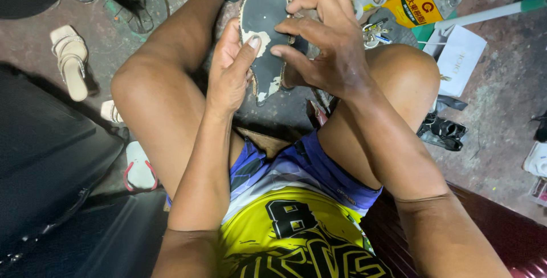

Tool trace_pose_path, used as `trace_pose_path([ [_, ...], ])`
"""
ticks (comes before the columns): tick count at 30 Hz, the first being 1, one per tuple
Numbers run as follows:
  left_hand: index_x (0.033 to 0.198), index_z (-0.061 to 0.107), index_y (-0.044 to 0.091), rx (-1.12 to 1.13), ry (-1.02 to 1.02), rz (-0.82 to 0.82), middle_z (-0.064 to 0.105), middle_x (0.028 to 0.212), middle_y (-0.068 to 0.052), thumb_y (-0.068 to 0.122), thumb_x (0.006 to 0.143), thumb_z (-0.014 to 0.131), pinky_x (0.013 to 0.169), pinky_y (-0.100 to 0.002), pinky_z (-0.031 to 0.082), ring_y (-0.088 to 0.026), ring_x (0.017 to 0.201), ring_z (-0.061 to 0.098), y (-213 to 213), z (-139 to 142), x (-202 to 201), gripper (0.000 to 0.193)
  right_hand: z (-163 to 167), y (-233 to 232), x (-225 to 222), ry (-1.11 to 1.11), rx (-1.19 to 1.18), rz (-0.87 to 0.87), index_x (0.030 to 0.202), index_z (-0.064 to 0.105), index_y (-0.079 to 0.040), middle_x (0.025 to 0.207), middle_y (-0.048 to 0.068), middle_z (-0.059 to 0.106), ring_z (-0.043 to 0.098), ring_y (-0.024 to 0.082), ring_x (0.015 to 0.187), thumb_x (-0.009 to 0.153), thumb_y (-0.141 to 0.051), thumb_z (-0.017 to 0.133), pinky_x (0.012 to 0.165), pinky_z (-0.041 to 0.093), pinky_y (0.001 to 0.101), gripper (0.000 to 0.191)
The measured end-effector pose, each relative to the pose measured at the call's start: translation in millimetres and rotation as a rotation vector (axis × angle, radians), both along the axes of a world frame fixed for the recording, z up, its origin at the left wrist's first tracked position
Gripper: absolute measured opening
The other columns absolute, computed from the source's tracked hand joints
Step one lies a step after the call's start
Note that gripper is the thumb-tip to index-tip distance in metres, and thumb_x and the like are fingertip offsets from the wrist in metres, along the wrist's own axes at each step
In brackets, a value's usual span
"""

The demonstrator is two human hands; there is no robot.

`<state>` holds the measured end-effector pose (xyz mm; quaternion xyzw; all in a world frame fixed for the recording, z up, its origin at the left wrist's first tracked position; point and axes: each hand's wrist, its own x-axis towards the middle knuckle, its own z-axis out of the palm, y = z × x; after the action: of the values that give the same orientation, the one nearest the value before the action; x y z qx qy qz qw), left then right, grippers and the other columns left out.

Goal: The person is repairing a black sandal by hand. They apply a white patch to the sole and stitch around the edge using a needle and thread. The person repeatedly pulls the thread tight and adjusts the sandal while seated on the floor.

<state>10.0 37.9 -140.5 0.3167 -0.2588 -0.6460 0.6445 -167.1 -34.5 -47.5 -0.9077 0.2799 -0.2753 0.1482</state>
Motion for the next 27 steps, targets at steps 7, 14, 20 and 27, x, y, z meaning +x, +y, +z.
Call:
trace_pose_path([
  [7,0.139,0.05,0.01,-0.024,0.11,0.032,0.064,0.102,0.001,0.021,0.113,0.059,0.048,-0.017,0.027,0.002,0.056,0.039,1,-17,1,0.03,-14,-3,14,0.086,0.014,-0.023,0.113,0.071,-0.007,0.117,0.007,0.066,0.059,0.029,0.114,0.087,-0.018,0.092,0.098,0.049,0.0397,0.034],
  [14,0.163,0.028,0.003,0.235,0.136,0.099,0.063,0.106,0.002,0.037,0.106,0.062,0.049,-0.02,0.033,-0.002,0.058,0.039,4,-53,-3,0.074,-22,-5,19,0.068,0.034,-0.027,0.112,0.071,-0.008,0.109,0.008,0.069,0.063,0.029,0.108,0.091,-0.021,0.093,0.094,0.051,0.0392,0.033],
  [20,0.163,0.028,0.001,0.304,0.219,0.115,0.052,0.085,0.0,0.037,0.104,0.064,0.044,-0.02,0.033,-0.003,0.054,0.041,4,-70,-10,0.078,-25,-4,21,0.059,0.077,-0.044,0.106,0.072,-0.007,0.105,0.007,0.071,0.065,0.028,0.106,0.093,-0.014,0.089,0.092,0.052,0.0379,0.023],
  [27,0.151,0.042,0.001,0.179,0.261,0.09,0.054,0.086,0.001,0.032,0.107,0.06,0.044,-0.018,0.03,-0.002,0.055,0.039,2,-49,-10,0.058,-26,-3,23,0.093,0.067,-0.072,0.101,0.071,-0.007,0.098,0.008,0.068,0.063,0.028,0.099,0.098,-0.012,0.081,0.086,0.05,0.0386,0.012],
])
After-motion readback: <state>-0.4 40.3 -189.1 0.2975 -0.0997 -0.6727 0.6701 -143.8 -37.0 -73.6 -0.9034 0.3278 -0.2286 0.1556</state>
